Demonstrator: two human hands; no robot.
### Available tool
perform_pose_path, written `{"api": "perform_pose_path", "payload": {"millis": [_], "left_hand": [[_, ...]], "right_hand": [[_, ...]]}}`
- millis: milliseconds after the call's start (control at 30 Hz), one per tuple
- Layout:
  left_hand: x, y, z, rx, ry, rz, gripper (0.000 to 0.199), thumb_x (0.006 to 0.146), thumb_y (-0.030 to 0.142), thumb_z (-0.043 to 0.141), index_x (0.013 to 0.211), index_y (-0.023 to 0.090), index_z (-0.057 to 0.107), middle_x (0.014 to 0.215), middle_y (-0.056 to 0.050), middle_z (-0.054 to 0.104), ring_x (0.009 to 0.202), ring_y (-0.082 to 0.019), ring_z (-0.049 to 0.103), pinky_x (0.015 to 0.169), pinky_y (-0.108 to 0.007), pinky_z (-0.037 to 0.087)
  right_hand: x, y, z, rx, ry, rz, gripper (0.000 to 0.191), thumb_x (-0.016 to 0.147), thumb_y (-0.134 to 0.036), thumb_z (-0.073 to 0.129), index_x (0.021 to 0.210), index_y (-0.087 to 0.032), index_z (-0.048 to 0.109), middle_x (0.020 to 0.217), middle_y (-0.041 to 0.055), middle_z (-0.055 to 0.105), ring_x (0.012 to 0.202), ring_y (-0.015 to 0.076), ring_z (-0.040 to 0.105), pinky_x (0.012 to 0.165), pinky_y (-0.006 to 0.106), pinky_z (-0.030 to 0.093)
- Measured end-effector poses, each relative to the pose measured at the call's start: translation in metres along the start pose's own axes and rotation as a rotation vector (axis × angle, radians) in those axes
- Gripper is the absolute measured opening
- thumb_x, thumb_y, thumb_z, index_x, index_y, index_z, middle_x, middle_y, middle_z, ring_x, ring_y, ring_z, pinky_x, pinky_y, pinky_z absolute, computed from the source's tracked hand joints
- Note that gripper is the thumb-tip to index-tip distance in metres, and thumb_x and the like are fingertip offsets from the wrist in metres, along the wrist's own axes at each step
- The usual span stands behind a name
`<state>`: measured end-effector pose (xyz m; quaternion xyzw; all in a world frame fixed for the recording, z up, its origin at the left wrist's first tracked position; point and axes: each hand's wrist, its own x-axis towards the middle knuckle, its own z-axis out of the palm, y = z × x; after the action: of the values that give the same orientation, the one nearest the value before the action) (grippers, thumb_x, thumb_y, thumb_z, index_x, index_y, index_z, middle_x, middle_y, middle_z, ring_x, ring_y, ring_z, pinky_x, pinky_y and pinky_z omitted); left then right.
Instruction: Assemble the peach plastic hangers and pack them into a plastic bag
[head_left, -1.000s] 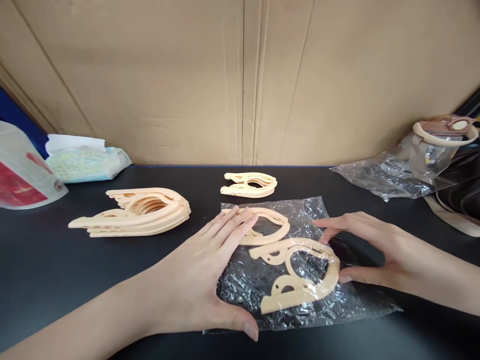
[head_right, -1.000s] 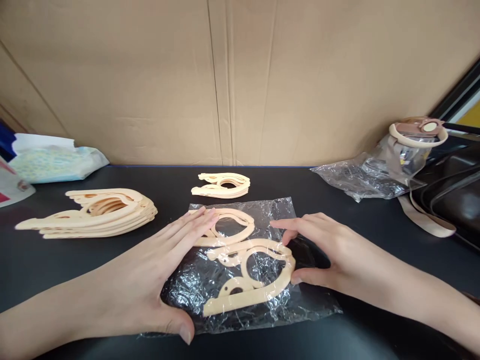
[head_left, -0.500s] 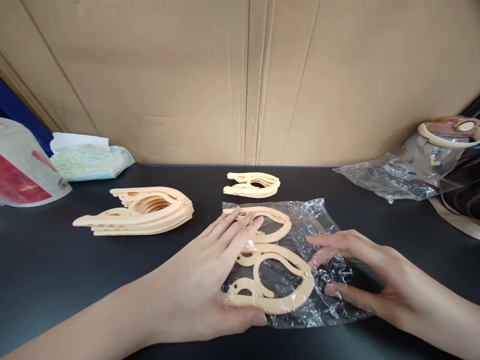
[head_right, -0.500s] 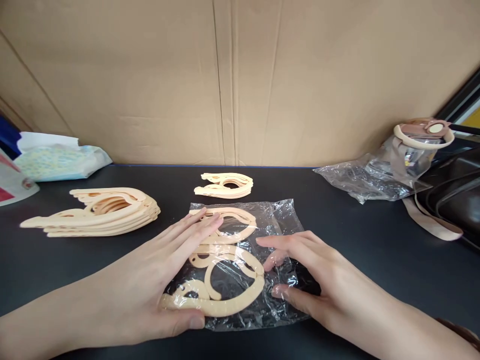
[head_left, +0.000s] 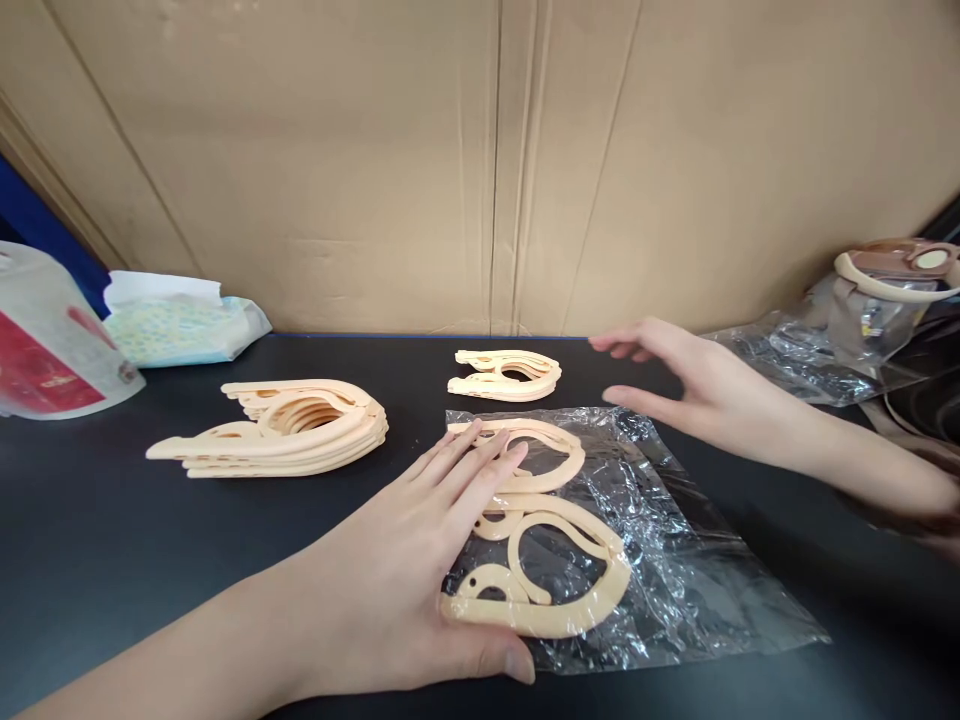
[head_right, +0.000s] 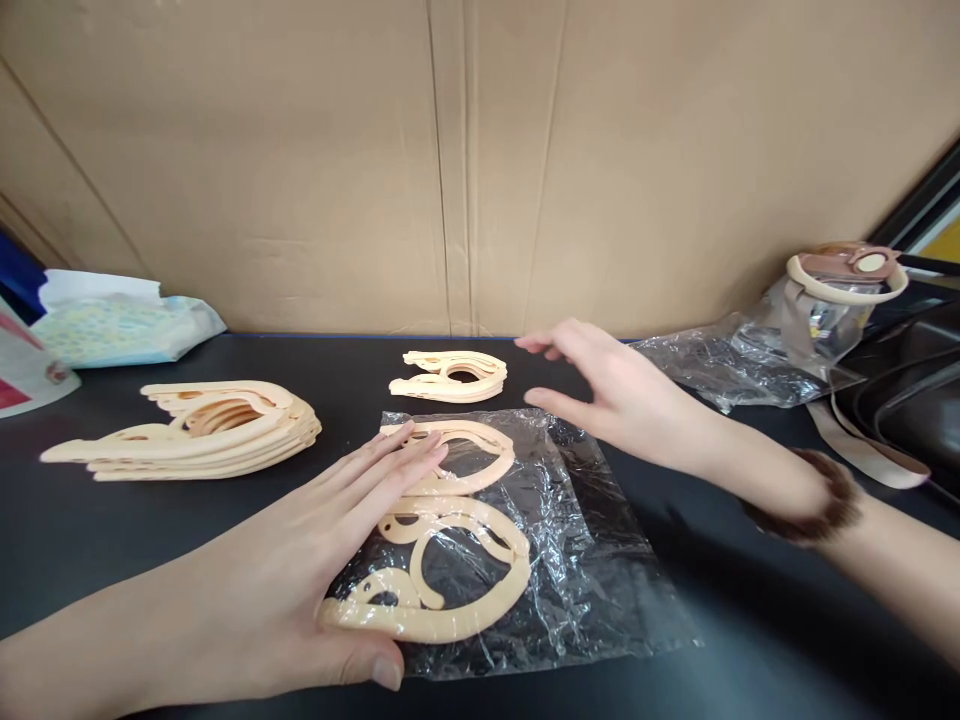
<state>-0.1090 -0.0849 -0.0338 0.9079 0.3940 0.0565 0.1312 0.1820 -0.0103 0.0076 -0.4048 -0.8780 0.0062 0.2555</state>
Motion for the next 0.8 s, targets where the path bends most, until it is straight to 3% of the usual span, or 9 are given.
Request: {"api": "perform_pose_path", "payload": {"millis": [67, 133, 200, 267, 433, 533, 667, 800], "left_hand": [[0.0, 0.001, 0.0, 0.015, 0.031, -0.02, 0.114, 0.067, 0.084, 0.05, 0.154, 0.021, 0.01, 0.161, -0.006, 0.011, 0.147, -0.032, 0.01, 0.117, -0.053, 0.022], [0.0, 0.004, 0.0, 0.036, 0.073, -0.039, 0.115, 0.065, 0.085, 0.052, 0.153, 0.021, 0.014, 0.161, -0.007, 0.015, 0.147, -0.03, 0.013, 0.118, -0.05, 0.021], [0.0, 0.006, 0.0, 0.046, 0.113, -0.039, 0.115, 0.064, 0.085, 0.052, 0.153, 0.021, 0.017, 0.16, -0.007, 0.018, 0.147, -0.029, 0.015, 0.119, -0.049, 0.018], [-0.001, 0.006, -0.001, 0.032, 0.137, -0.015, 0.115, 0.064, 0.086, 0.051, 0.153, 0.021, 0.017, 0.159, -0.007, 0.021, 0.146, -0.03, 0.016, 0.119, -0.05, 0.016], [-0.001, -0.003, -0.004, 0.0, 0.116, 0.024, 0.11, 0.07, 0.083, 0.049, 0.154, 0.024, 0.008, 0.16, -0.009, 0.016, 0.146, -0.032, 0.015, 0.119, -0.054, 0.011], [0.0, -0.009, -0.006, 0.013, 0.156, 0.0, 0.097, 0.078, 0.079, 0.04, 0.153, 0.023, 0.012, 0.16, -0.009, 0.019, 0.146, -0.03, 0.017, 0.119, -0.053, 0.011], [0.003, -0.015, -0.009, 0.117, 0.223, -0.026, 0.084, 0.086, 0.071, 0.04, 0.15, 0.02, 0.024, 0.157, -0.008, 0.029, 0.145, -0.029, 0.021, 0.119, -0.051, 0.016], [0.005, -0.019, -0.01, 0.176, 0.225, -0.037, 0.079, 0.088, 0.067, 0.043, 0.149, 0.019, 0.03, 0.156, -0.008, 0.032, 0.144, -0.03, 0.024, 0.117, -0.049, 0.024]], "right_hand": [[0.021, 0.003, 0.012, 0.025, -0.098, -0.08, 0.056, 0.087, -0.054, 0.056, 0.13, -0.02, 0.049, 0.132, 0.0117, 0.057, 0.12, 0.029, 0.054, 0.1, 0.048, 0.045], [0.038, 0.004, 0.026, 0.084, -0.174, -0.113, 0.085, 0.083, -0.06, 0.058, 0.148, -0.016, 0.025, 0.144, 0.0166, 0.045, 0.131, 0.0305, 0.045, 0.106, 0.05, 0.04], [0.053, 0.004, 0.038, 0.115, -0.236, -0.092, 0.11, 0.077, -0.065, 0.061, 0.153, -0.016, -0.001, 0.148, 0.0208, 0.04, 0.134, 0.0332, 0.041, 0.106, 0.052, 0.038], [0.064, 0.004, 0.047, 0.137, -0.289, -0.084, 0.118, 0.074, -0.066, 0.063, 0.153, -0.017, -0.01, 0.146, 0.0221, 0.041, 0.133, 0.0347, 0.042, 0.105, 0.053, 0.038], [0.077, 0.004, 0.054, 0.18, -0.29, -0.11, 0.108, 0.077, -0.056, 0.065, 0.154, -0.017, -0.001, 0.127, 0.0148, 0.06, 0.111, 0.0302, 0.059, 0.098, 0.048, 0.043], [0.077, 0.004, 0.046, 0.157, -0.234, -0.081, 0.102, 0.078, -0.05, 0.065, 0.154, -0.018, 0.005, 0.123, 0.0121, 0.061, 0.108, 0.0285, 0.061, 0.097, 0.047, 0.044], [0.057, 0.006, 0.016, 0.065, -0.089, -0.028, 0.097, 0.079, -0.049, 0.064, 0.153, -0.017, 0.009, 0.123, 0.0125, 0.06, 0.109, 0.0303, 0.06, 0.096, 0.048, 0.045], [0.009, 0.018, -0.02, -0.138, -0.016, 0.111, 0.099, 0.077, -0.058, 0.063, 0.154, -0.027, 0.008, 0.122, 0.0119, 0.06, 0.109, 0.0363, 0.06, 0.094, 0.055, 0.047]]}}
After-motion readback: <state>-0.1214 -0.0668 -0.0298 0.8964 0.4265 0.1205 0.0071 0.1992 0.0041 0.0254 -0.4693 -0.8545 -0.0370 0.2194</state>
